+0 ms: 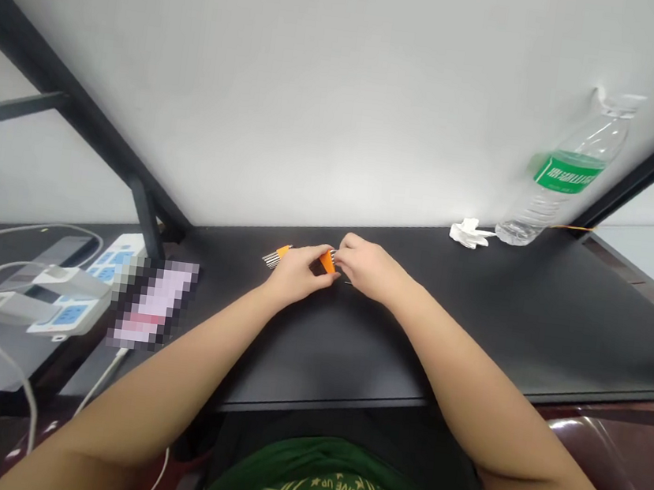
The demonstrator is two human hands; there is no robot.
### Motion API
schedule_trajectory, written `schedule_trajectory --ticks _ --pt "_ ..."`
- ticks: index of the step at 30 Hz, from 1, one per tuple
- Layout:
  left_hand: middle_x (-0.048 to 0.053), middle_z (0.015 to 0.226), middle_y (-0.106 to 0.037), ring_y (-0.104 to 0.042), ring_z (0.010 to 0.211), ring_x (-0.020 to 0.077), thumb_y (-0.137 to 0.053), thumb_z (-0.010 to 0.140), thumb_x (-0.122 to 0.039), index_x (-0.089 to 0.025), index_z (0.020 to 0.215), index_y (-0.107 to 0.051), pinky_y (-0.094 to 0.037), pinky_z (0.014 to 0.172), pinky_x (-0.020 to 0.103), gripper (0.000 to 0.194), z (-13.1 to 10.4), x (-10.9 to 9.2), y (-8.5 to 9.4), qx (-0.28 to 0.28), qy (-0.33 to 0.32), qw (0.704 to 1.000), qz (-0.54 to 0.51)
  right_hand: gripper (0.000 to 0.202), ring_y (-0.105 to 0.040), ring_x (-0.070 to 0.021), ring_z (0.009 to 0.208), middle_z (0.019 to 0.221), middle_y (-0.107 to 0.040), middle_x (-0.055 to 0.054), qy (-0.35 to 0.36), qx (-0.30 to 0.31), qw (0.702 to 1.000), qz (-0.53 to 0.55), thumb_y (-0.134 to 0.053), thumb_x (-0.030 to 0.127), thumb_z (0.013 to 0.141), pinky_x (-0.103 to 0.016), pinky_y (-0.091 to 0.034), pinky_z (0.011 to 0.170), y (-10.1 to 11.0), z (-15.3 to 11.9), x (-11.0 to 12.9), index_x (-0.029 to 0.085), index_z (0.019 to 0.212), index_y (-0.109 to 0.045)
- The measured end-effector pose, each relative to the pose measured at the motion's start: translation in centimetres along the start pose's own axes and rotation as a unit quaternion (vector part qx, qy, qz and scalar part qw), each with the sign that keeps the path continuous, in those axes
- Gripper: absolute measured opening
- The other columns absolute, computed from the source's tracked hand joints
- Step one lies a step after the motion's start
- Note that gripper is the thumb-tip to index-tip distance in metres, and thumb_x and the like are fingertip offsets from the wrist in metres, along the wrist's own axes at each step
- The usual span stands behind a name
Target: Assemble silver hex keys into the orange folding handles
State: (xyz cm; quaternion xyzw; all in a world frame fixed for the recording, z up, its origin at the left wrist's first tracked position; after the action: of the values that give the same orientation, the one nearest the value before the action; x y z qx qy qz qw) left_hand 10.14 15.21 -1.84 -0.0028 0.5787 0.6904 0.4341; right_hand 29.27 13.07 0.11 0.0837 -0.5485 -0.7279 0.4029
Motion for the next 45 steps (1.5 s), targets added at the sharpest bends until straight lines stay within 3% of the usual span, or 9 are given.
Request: schedule_trajectory --ticks 5,8,14,22,25,29,33,37,45 --pt "-0.001 0.084 -0.069 -0.063 0.078 0.0177 -0.068 0.079 -0.021 -0.023 0.095 -0.067 -0.047 0.076 0.029 0.015 -0.1 -0.4 0.1 -0.002 -0.020 1.000 -0.002 0.022 -0.056 -0.0167 0.085 0.102 -0.060 -0.007 0.022 0.000 0.998 0.063 -0.046 0.014 0.098 -0.029 -0.046 0.077 -0.8 0.4 1.1 0.019 0.100 -0.067" --pt "0.000 0.086 -0.070 -0.063 0.077 0.0171 -0.069 0.081 -0.025 -0.023 0.099 -0.067 -0.046 0.074 0.028 0.018 -0.1 -0.4 0.3 -0.008 -0.010 1.000 -0.010 0.017 -0.057 -0.0161 0.084 0.096 -0.061 -0.006 0.013 -0.026 0.995 0.095 -0.050 0.013 0.096 -0.028 -0.045 0.077 -0.3 0.5 0.8 0.019 0.095 -0.066" --pt "-0.001 0.088 -0.070 -0.062 0.078 0.0171 -0.073 0.083 -0.036 -0.024 0.105 -0.067 -0.046 0.073 0.028 0.025 -0.2 -0.2 0.4 -0.022 -0.004 1.000 -0.013 0.013 -0.057 -0.0152 0.078 0.088 -0.063 -0.004 -0.023 -0.003 0.998 0.067 -0.057 0.016 0.093 -0.028 -0.043 0.073 -0.3 0.3 -1.2 0.018 0.086 -0.067" --pt "0.001 0.090 -0.071 -0.065 0.084 0.0198 -0.073 0.083 -0.036 -0.024 0.108 -0.068 -0.048 0.078 0.031 0.027 -0.2 -0.1 0.2 -0.022 -0.004 1.000 0.000 0.019 -0.059 -0.0162 0.080 0.090 -0.067 -0.006 -0.056 0.012 0.998 -0.008 -0.055 0.021 0.097 -0.028 -0.041 0.074 -1.0 0.4 -0.9 0.018 0.084 -0.069" --pt "0.000 0.089 -0.070 -0.064 0.081 0.0193 -0.073 0.084 -0.038 -0.024 0.107 -0.067 -0.048 0.076 0.031 0.028 -0.2 -0.1 0.4 -0.017 0.002 1.000 0.003 0.013 -0.058 -0.0165 0.078 0.088 -0.066 -0.005 -0.099 0.072 0.992 -0.033 -0.061 0.025 0.092 -0.027 -0.040 0.070 -0.3 0.0 -1.8 0.019 0.082 -0.068" --pt "0.000 0.089 -0.070 -0.064 0.081 0.0195 -0.073 0.084 -0.040 -0.024 0.108 -0.067 -0.048 0.074 0.031 0.030 -0.2 0.2 0.3 -0.018 0.016 1.000 0.006 0.004 -0.061 -0.0164 0.073 0.089 -0.069 -0.004 -0.145 0.215 0.966 0.018 -0.067 0.023 0.083 -0.027 -0.041 0.064 0.2 -0.8 -3.2 0.021 0.080 -0.068" --pt "0.000 0.093 -0.072 -0.065 0.084 0.0203 -0.073 0.083 -0.040 -0.024 0.112 -0.066 -0.049 0.076 0.031 0.033 -0.2 0.5 -0.1 -0.017 0.016 1.000 0.000 0.005 -0.060 -0.0171 0.068 0.090 -0.070 -0.006 -0.182 0.266 0.947 -0.010 -0.066 0.016 0.076 -0.028 -0.040 0.059 -0.4 -0.8 -2.9 0.021 0.075 -0.064" --pt "0.000 0.092 -0.071 -0.065 0.081 0.0193 -0.073 0.083 -0.039 -0.024 0.105 -0.067 -0.048 0.076 0.031 0.027 -0.2 0.3 -0.2 -0.013 0.007 1.000 -0.007 0.008 -0.058 -0.0185 0.070 0.089 -0.067 -0.008 -0.164 0.253 0.951 -0.063 -0.066 0.018 0.074 -0.029 -0.038 0.059 -0.8 -0.4 -1.7 0.020 0.072 -0.059" --pt "-0.001 0.086 -0.068 -0.061 0.078 0.0190 -0.072 0.083 -0.040 -0.024 0.102 -0.066 -0.046 0.071 0.030 0.026 -0.2 0.3 0.3 -0.017 0.024 1.000 0.001 0.009 -0.053 -0.0139 0.066 0.077 -0.063 0.000 -0.127 0.144 0.981 0.018 -0.058 0.014 0.078 -0.026 -0.035 0.061 0.5 -0.4 -1.7 0.021 0.075 -0.053"
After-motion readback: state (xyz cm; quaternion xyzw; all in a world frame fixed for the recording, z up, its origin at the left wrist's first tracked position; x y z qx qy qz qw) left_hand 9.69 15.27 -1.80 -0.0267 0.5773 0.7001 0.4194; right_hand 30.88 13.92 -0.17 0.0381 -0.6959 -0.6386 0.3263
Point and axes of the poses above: each hand's wrist, its own z-axis towards the middle knuckle, its own y-axis out of the back of the hand, x = y × z, the point moved 2 cm from there along z, towards the middle knuckle
